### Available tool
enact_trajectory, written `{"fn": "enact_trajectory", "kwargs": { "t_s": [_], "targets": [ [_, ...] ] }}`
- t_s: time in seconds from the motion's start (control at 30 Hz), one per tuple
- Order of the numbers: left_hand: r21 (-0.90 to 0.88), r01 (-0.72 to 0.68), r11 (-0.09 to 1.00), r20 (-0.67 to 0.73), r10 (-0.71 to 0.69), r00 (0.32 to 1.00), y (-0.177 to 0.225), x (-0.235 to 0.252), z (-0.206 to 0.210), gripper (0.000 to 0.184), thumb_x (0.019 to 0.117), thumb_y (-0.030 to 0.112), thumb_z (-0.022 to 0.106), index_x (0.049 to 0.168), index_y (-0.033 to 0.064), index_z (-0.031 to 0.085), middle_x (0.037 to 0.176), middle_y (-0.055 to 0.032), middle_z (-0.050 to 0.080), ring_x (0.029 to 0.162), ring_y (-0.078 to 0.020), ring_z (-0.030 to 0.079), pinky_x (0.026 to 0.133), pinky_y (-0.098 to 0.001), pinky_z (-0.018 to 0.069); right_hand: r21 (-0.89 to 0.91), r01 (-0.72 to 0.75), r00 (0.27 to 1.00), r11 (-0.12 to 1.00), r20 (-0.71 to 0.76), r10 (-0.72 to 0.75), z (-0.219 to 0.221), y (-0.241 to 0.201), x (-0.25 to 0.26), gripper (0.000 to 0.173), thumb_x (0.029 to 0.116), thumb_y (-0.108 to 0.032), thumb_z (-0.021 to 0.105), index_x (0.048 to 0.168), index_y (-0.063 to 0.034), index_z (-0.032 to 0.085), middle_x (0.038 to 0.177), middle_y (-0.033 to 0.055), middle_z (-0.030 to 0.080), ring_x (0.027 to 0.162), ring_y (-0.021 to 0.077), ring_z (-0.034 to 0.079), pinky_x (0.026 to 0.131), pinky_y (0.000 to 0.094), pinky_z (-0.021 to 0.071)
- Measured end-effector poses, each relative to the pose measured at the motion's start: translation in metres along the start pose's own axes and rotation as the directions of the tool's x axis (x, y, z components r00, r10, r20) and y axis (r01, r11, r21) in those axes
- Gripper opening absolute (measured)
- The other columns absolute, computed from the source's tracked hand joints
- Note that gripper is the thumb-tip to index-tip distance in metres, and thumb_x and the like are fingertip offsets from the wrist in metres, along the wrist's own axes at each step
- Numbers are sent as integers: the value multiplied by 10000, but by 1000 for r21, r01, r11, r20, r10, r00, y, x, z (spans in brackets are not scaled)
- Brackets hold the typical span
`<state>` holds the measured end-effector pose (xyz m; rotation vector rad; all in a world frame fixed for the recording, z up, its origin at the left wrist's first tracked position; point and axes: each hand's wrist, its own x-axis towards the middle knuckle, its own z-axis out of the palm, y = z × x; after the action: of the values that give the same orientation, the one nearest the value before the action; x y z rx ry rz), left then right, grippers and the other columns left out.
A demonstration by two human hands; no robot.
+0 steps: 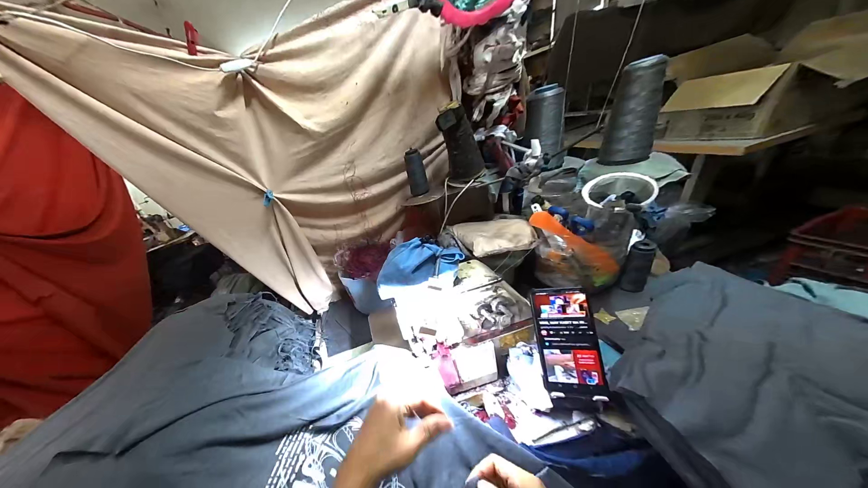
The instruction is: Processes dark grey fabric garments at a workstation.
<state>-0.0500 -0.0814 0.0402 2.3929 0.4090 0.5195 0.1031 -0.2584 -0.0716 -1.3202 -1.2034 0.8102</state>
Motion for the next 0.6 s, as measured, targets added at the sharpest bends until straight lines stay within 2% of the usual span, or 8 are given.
{"fn": "enact_trajectory", "kwargs": {
  "t_s": [0.07, 0.13, 0.23, 0.3, 0.33, 0.43, 0.53, 0.6],
  "targets": [
    [-118, 22, 993, 177, -1, 984, 6, -25, 20, 346, 938, 256, 737, 1141, -25, 720, 1052, -126, 767, 979, -216, 739, 930, -430, 577, -69, 19, 999, 997, 40, -16, -3, -23, 6, 207, 1011, -90, 570, 1097, 64, 679, 905, 136, 702, 794, 160, 662, 771, 367, 554],
    [-95, 87, 992, 197, -67, 978, 11, -47, 38, 393, 894, 260, 787, 1124, -49, 706, 998, -159, 766, 947, -278, 744, 905, -497, 573, -194, 100, 991, 976, 102, -81, -6, -49, 13, 195, 995, -105, 609, 1060, 50, 709, 888, 161, 724, 800, 226, 698, 767, 423, 566],
    [-160, 98, 982, -1, -100, 995, 17, -66, 47, 280, 886, 167, 762, 1033, -68, 720, 947, -163, 744, 917, -235, 719, 875, -426, 567, -405, 269, 945, 874, 287, -158, -16, -86, 24, 186, 980, -140, 649, 1008, 22, 737, 886, 184, 729, 846, 323, 719, 784, 516, 569],
    [-275, 85, 958, -67, -107, 992, 24, -70, 48, 376, 890, 173, 760, 1152, -88, 691, 1122, -170, 727, 1084, -189, 687, 996, -373, 536, -540, 386, 901, 748, 394, -181, -21, -101, 32, 179, 967, -180, 650, 942, -20, 725, 826, 163, 708, 782, 342, 714, 671, 549, 556],
    [-352, 68, 934, -74, -100, 992, 26, -71, 50, 417, 889, 177, 760, 1182, -104, 664, 1160, -164, 714, 1111, -151, 670, 1018, -342, 519, -570, 446, 872, 690, 448, -194, -23, -108, 36, 171, 957, -186, 652, 911, -34, 716, 787, 157, 692, 733, 346, 706, 605, 549, 540],
    [-574, 23, 818, -119, -111, 987, 35, -70, 63, 263, 870, 52, 743, 1072, -98, 665, 1026, -78, 723, 983, -56, 683, 947, -279, 557, -538, 564, 773, 627, 610, -172, -30, -130, 44, 151, 960, -195, 663, 921, -54, 701, 765, 149, 666, 693, 344, 683, 567, 543, 519],
    [-692, -15, 722, -174, -147, 974, 44, -68, 67, 171, 869, -35, 692, 1028, -37, 628, 967, -8, 714, 921, -47, 687, 889, -281, 576, -541, 602, 765, 587, 603, -228, -33, -142, 48, 132, 931, -193, 695, 908, -65, 670, 711, 121, 636, 638, 310, 664, 530, 500, 509],
    [-761, -35, 648, -172, -150, 974, 50, -68, 66, 207, 882, -43, 668, 1067, -3, 583, 976, 27, 707, 913, -38, 681, 866, -278, 574, -535, 627, 764, 566, 566, -310, -35, -144, 48, 130, 915, -206, 706, 879, -88, 666, 683, 85, 621, 608, 259, 648, 510, 448, 506]
  ]
}}
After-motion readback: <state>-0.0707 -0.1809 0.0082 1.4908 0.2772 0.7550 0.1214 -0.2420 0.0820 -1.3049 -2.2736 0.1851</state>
